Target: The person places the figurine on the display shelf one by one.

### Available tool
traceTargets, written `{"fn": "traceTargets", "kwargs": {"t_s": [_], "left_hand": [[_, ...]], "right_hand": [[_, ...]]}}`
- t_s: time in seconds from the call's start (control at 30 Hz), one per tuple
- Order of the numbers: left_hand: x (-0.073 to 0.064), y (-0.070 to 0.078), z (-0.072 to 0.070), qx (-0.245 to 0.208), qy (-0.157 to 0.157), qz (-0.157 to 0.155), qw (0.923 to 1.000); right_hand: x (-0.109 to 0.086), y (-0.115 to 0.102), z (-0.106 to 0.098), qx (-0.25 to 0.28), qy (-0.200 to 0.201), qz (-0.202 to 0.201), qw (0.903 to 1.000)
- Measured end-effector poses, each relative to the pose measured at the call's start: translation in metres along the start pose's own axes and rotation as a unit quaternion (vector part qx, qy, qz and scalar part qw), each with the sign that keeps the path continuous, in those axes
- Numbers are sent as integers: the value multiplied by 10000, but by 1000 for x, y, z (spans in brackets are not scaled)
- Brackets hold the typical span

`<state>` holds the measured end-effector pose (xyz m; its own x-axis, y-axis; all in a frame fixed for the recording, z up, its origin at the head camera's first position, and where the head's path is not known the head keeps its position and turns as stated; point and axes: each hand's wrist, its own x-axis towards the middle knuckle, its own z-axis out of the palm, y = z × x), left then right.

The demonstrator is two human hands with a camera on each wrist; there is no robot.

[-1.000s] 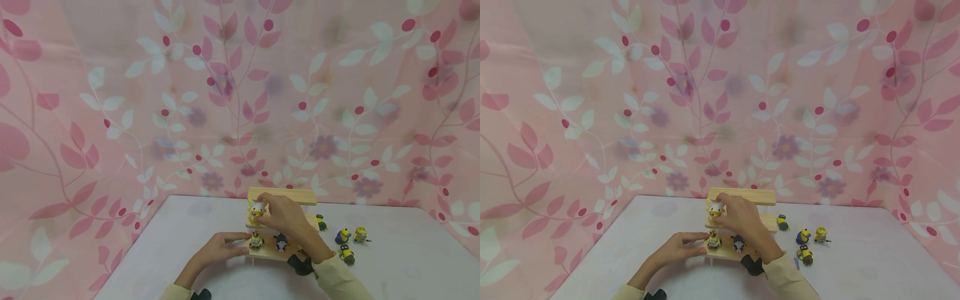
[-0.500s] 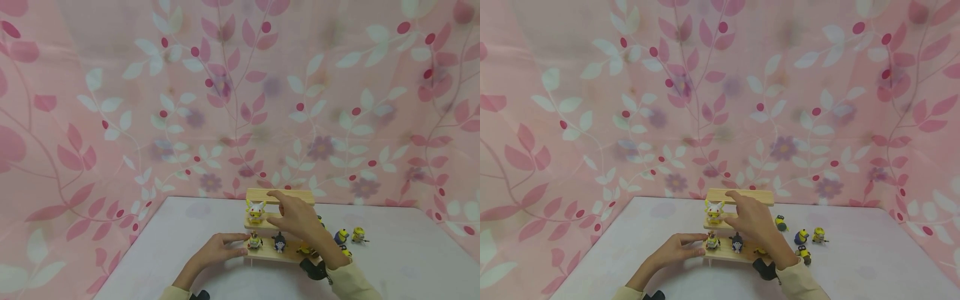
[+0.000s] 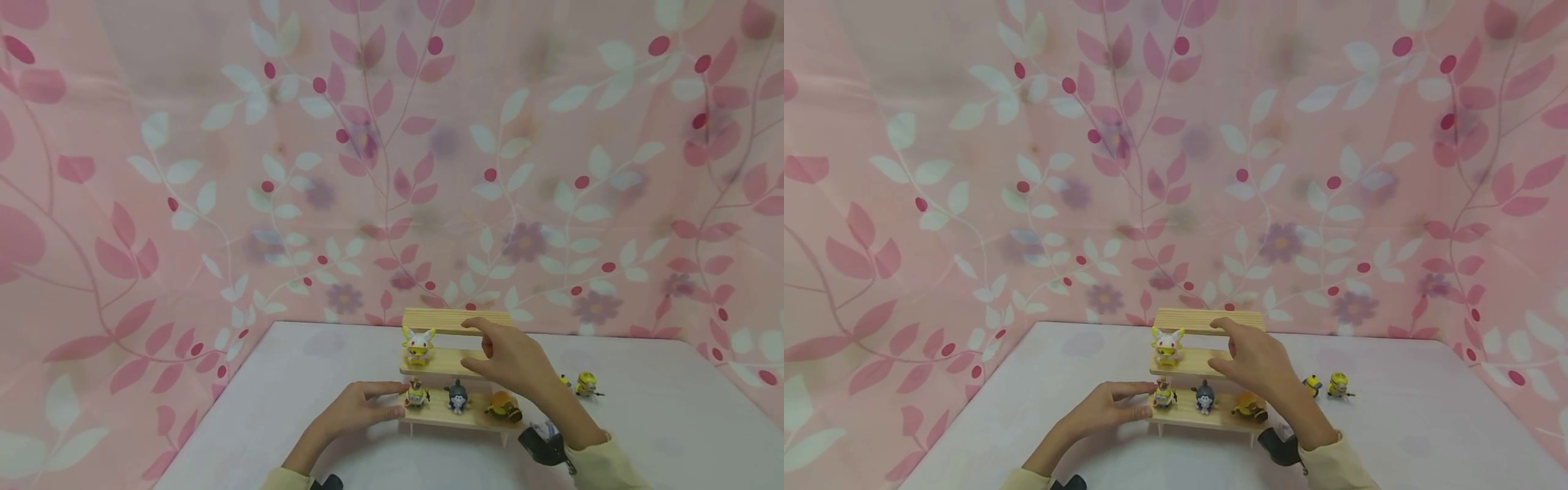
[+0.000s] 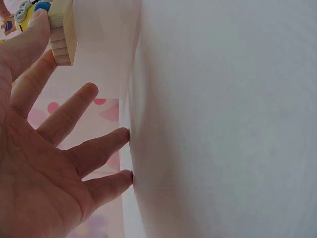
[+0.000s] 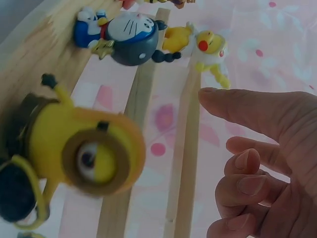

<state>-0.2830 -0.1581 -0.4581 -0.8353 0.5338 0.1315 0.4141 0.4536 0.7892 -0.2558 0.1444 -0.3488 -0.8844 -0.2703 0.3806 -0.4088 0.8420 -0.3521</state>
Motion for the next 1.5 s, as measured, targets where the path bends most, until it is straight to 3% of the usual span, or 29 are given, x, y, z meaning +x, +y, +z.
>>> {"fn": "traceTargets", "kwargs": {"t_s": [0.57, 0.87, 1.5], "left_hand": [[0, 0, 0, 50, -17, 55, 10000], [0, -1, 0, -34, -19, 42, 10000], [0, 0, 0, 15, -54, -11, 10000]], "right_hand": [[-18, 37, -10, 110, 58, -160, 9998], [-27, 49, -11, -19, 313, -302, 9991], [-47, 75, -15, -481, 220, 180, 9984]]}}
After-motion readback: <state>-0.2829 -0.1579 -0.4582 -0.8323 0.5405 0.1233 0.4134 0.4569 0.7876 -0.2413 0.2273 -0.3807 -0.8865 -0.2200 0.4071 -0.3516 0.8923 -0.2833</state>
